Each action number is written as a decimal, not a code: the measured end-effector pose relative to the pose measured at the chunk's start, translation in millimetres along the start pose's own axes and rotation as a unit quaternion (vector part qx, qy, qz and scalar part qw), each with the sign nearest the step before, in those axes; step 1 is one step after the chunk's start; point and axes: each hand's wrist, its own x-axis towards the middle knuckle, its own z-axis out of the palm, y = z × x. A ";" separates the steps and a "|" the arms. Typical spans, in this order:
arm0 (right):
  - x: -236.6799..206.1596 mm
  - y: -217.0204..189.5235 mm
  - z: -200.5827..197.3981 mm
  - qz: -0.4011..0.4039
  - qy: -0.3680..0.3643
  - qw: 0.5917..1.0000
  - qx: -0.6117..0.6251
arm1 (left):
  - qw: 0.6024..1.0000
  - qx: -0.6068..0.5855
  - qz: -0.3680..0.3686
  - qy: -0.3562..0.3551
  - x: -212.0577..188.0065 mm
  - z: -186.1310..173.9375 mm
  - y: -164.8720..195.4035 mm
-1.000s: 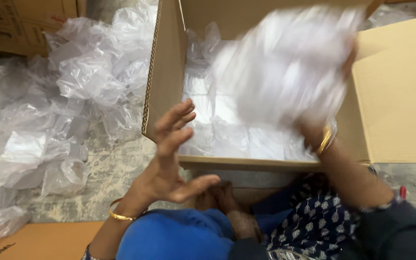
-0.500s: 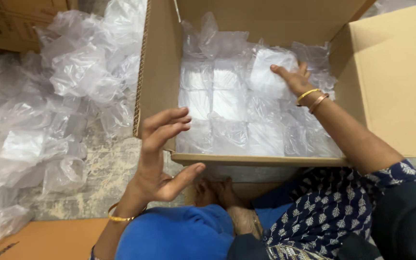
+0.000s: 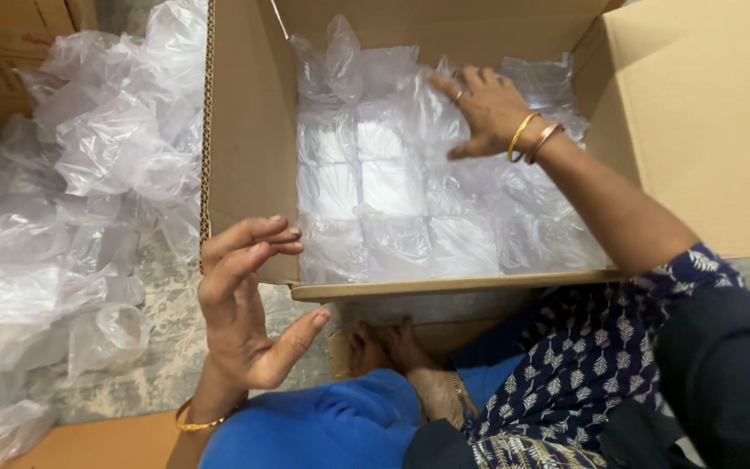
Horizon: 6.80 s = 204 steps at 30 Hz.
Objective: The person sits on the floor and packs plastic-wrapped square plastic containers into a cardboard box, wrapping each container in a clear plastic bag and arranging them in rows inside the box, pressing the layer flat as the box fills.
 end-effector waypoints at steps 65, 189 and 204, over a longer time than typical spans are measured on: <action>-23.6 -26.3 78.7 -0.058 0.094 0.993 0.040 | 0.641 0.598 -0.450 0.168 -215.2 -184.4 -224.5; -136.9 -7.5 121.0 0.096 0.195 0.974 0.056 | 0.639 0.438 -0.631 -0.044 -157.0 -129.3 -239.9; -136.0 -20.7 105.0 0.002 0.159 0.987 0.031 | 0.596 0.515 -0.580 -0.209 -166.8 -52.0 -219.9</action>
